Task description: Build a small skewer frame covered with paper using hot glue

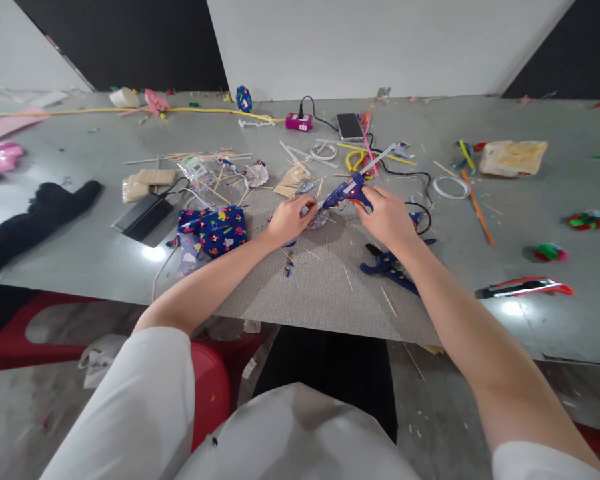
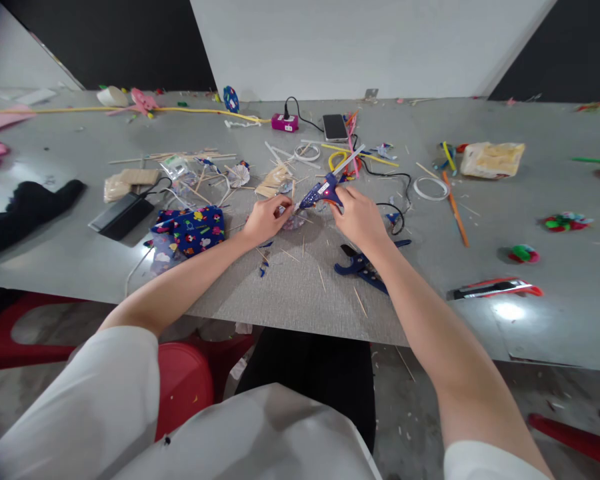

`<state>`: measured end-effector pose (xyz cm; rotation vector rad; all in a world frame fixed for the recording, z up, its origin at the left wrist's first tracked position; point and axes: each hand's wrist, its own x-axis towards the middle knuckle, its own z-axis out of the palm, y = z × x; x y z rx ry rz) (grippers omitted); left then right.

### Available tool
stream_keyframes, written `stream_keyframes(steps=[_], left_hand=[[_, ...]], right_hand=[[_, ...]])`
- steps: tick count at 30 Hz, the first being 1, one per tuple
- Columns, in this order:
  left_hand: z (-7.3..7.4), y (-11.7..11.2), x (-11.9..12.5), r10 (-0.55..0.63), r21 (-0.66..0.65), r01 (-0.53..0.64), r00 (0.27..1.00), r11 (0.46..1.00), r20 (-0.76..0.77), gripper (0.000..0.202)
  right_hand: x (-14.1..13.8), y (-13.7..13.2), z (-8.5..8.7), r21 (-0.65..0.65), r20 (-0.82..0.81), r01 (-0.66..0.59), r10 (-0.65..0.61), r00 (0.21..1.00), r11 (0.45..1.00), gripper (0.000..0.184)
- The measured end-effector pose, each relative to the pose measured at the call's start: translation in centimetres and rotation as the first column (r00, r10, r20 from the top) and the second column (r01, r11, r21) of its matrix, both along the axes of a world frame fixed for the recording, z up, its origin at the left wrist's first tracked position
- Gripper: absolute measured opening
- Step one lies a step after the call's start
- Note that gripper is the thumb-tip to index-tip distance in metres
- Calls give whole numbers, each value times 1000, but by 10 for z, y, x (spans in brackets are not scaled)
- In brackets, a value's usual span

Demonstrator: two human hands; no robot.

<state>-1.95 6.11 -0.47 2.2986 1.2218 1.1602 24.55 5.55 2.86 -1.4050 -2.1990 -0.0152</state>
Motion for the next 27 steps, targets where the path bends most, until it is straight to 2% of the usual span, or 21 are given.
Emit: stream_keyframes(steps=[27], left_hand=[[-5,2,-1,17,21,-17,1000,1000,-11,9]], right_hand=[[5,2,1,3,4,0,0,1000,1000,35]])
